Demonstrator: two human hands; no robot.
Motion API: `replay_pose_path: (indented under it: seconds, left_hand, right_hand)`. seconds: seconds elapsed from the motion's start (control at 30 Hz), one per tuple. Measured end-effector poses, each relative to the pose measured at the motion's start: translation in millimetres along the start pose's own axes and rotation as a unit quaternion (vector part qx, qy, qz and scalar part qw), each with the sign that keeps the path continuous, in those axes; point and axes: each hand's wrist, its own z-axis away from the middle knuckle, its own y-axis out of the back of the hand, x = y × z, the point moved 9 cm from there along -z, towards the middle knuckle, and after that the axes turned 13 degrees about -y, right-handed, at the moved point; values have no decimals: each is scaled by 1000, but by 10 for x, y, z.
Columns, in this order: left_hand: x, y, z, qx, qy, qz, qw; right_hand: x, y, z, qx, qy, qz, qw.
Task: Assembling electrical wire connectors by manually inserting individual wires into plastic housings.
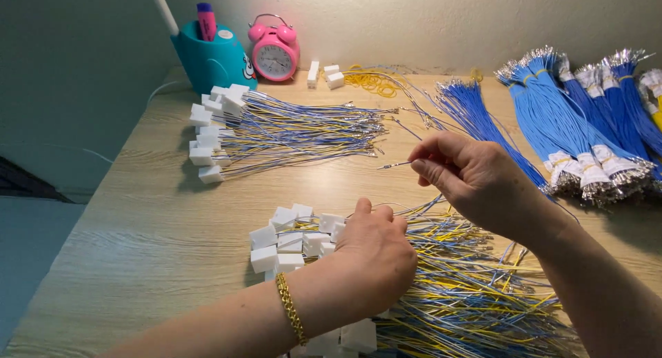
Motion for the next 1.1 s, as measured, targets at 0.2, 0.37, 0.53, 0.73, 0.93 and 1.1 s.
replay_pose_path:
  seconds: [0.2, 0.37, 0.53, 0.73, 0.93, 1.1]
  left_hand:
    - [-40, 62, 53, 41, -29, 24, 998]
    - [-71, 150, 98, 125, -67, 62, 988]
    - [-584, 403, 466, 255, -65, 343, 902]
    - [-1551, 118, 600, 418, -79, 702, 571]
    - [-1852, -267, 488, 469, -98, 762, 436]
    - [-1890, -367, 398, 456, -123, 766, 437]
  right_hand:
    - [20, 18, -37, 17, -10, 8, 1000]
    - [7, 77, -58, 32, 0, 0, 1000]
    - [-74, 370, -75, 99, 5, -21, 995]
    - [-336, 315, -208, 123, 51, -47, 990]
    - [-416, -170, -470, 97, 41, -1, 994]
    - [-429, -389, -599, 96, 60, 68, 991]
